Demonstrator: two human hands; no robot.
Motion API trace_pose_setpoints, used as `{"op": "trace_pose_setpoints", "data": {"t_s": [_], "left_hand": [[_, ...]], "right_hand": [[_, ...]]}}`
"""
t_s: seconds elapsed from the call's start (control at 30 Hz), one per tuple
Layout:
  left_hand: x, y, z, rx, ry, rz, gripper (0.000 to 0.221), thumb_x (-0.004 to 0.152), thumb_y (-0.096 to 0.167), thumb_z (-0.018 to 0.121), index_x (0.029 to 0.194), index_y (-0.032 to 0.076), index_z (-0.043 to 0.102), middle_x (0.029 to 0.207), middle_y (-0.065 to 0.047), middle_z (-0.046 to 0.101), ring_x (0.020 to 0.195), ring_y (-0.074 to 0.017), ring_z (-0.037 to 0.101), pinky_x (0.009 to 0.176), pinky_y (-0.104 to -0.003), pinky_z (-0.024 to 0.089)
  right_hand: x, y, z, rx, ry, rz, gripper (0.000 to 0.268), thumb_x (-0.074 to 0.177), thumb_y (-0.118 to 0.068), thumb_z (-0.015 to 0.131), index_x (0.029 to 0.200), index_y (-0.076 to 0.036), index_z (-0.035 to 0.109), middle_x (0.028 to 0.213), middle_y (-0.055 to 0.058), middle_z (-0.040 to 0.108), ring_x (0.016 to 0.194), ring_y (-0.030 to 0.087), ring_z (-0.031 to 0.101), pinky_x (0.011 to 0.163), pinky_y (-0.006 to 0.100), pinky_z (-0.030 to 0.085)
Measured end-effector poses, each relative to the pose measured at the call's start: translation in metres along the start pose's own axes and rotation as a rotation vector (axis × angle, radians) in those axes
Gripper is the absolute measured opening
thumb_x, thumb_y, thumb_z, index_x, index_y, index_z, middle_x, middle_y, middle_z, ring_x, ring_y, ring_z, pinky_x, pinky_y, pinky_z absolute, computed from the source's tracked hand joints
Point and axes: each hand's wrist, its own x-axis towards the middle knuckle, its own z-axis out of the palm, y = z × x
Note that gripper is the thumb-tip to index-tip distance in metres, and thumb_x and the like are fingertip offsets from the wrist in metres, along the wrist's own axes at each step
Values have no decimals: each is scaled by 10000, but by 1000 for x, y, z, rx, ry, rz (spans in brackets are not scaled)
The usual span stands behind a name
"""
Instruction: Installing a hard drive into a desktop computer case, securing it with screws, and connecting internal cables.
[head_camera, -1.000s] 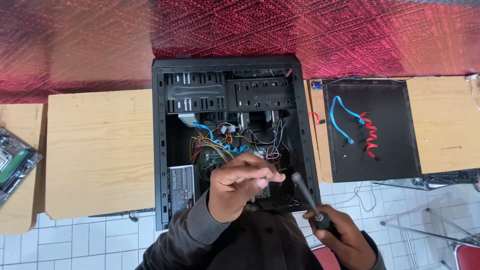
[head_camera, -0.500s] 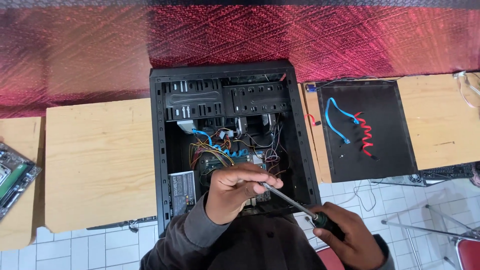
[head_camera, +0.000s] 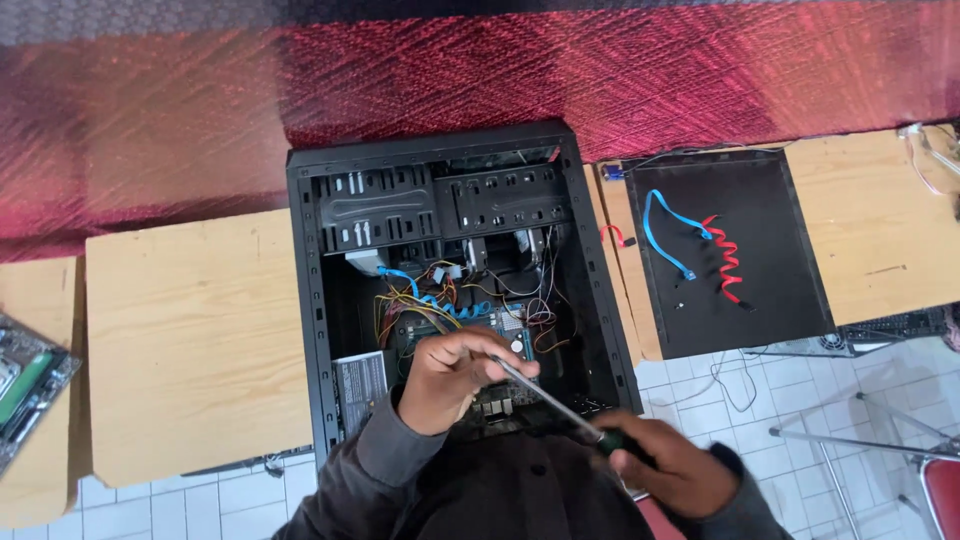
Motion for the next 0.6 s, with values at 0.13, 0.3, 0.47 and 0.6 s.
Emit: {"op": "trace_pose_setpoints", "data": {"t_s": [0.13,0.3,0.47,0.6], "left_hand": [[-16,-57,-33,-273,396,-47,114,977,66,726,975,-48,716,981,-202,666,927,-449,757,907,-546,678],[-37,-120,-76,-606,776,-89,220,969,157,727,1097,-12,665,1089,-220,724,1135,-388,704,1120,-524,560],[-13,-115,-62,-639,885,-33,395,908,180,777,1239,26,624,1118,-153,695,1166,-362,686,1144,-538,537],[15,-106,-42,-521,826,10,357,950,208,744,1219,-6,650,1088,-193,722,1122,-380,706,1113,-550,557]], "right_hand": [[12,-7,-5,977,-266,10,774,892,-433,848,1415,-71,407,1398,171,431,780,268,604,588,353,558],[36,39,19,1404,1,-559,675,984,-195,815,1488,-54,390,1633,378,180,1309,469,529,1104,419,417],[75,64,55,1290,680,-348,465,990,-152,695,1389,-125,458,1449,323,534,868,366,691,748,443,592],[82,86,63,1337,750,-303,403,1035,-192,622,1405,-104,490,1483,312,513,1005,345,671,858,392,578]]}}
